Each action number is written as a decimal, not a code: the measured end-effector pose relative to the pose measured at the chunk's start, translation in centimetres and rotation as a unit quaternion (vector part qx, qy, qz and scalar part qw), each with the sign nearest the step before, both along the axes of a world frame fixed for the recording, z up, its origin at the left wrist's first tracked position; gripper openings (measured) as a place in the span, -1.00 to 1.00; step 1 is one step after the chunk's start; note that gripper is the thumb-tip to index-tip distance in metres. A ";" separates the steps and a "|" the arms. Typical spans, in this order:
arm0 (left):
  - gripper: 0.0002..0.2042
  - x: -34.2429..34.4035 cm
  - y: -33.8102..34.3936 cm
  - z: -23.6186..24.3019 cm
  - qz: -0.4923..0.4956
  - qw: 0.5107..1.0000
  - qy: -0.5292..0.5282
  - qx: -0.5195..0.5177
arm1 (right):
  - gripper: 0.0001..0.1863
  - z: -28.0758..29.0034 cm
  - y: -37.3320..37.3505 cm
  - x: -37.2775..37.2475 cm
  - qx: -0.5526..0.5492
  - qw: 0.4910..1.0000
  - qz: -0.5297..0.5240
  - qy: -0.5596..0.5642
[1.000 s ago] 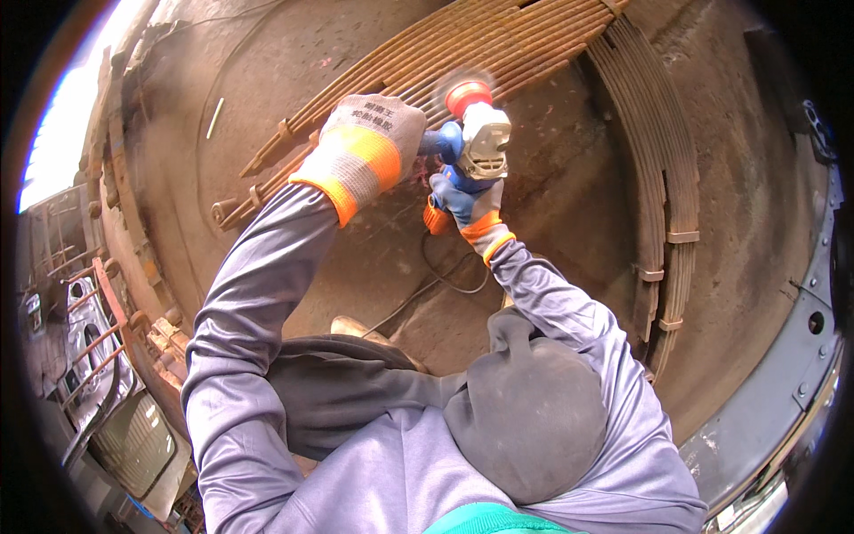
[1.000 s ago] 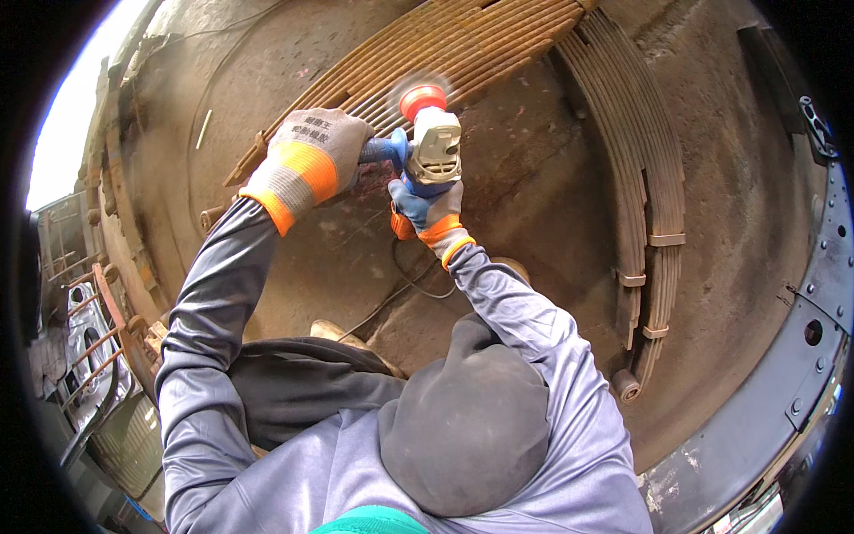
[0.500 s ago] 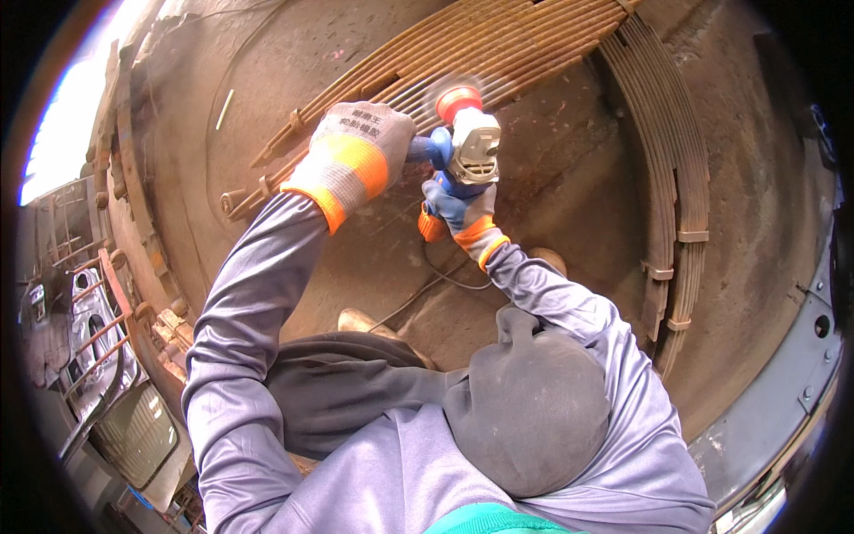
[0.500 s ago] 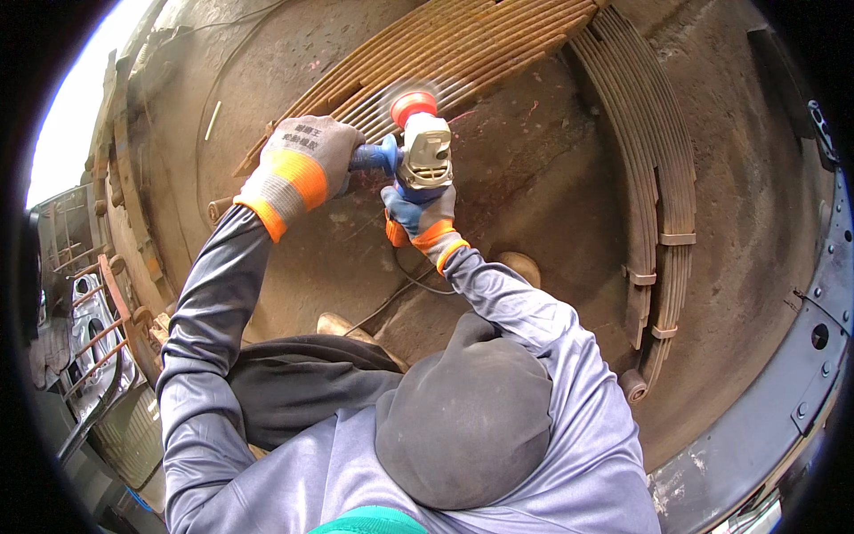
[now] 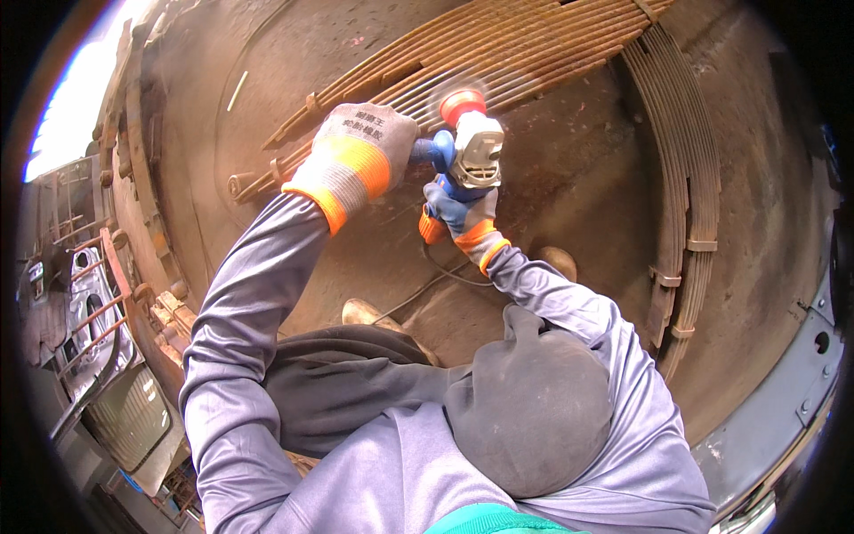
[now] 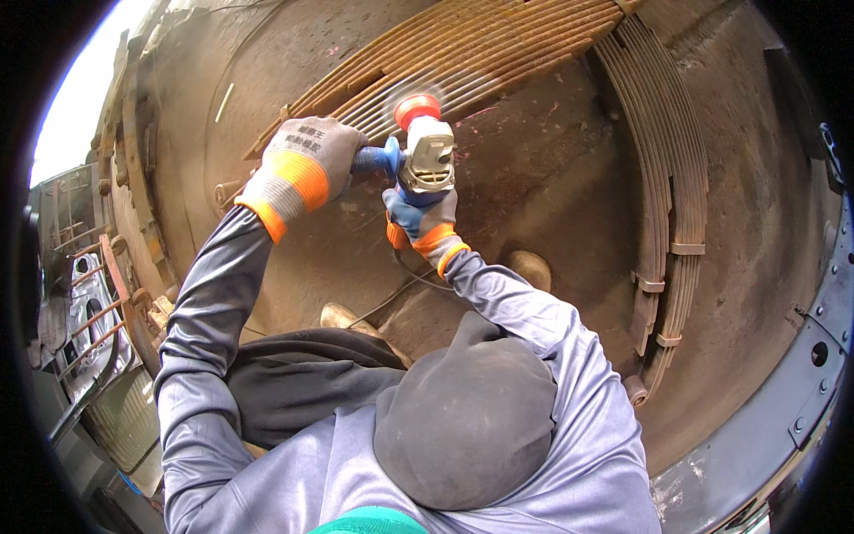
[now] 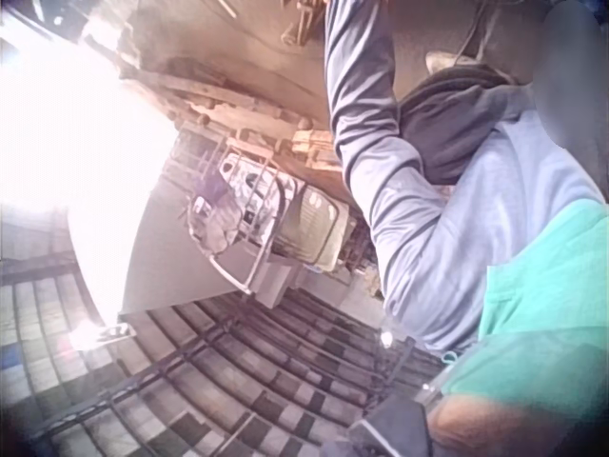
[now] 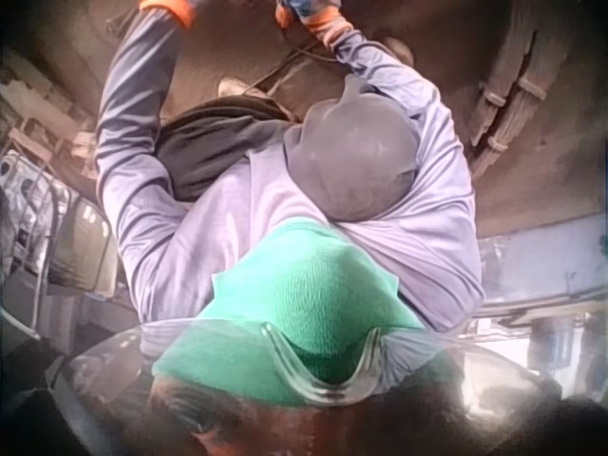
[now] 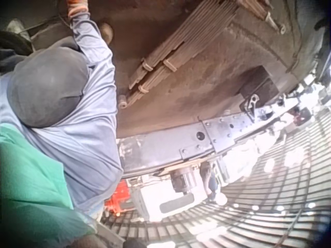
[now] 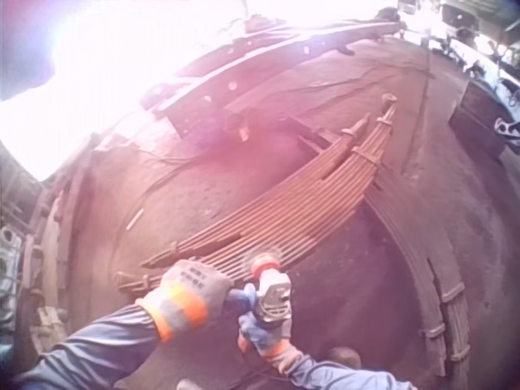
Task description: The person uses an angle grinder to remove rust from a bundle of metal rods. They hold the grinder with both hands and move it along the rods, producing sparks. The person briefly pauses to adjust the grinder's cord before continuing the grinding process.
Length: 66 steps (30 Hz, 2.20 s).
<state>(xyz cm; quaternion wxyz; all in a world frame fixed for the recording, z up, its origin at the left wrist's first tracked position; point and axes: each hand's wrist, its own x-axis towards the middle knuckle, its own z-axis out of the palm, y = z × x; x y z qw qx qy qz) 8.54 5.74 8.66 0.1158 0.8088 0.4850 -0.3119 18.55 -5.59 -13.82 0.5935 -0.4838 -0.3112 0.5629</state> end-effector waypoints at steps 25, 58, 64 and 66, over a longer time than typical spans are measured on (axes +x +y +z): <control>-0.82 -1.5 -1.3 -0.1 -0.002 1.000 -0.003 0.005 | -0.60 0.4 -1.3 -1.2 -0.053 0.998 0.031 0.030; -0.79 -2.7 -2.0 -1.0 -0.012 0.999 0.008 0.033 | -0.56 1.3 -1.0 -1.5 -0.034 0.997 0.053 0.046; -0.77 -2.7 -2.3 -1.0 -0.002 1.000 0.008 0.030 | -0.57 0.5 -1.2 -2.0 -0.055 0.993 0.054 0.085; -0.76 -2.8 -2.4 -0.9 -0.003 0.999 0.009 0.036 | -0.57 0.8 -1.2 -1.8 -0.044 0.992 0.055 0.108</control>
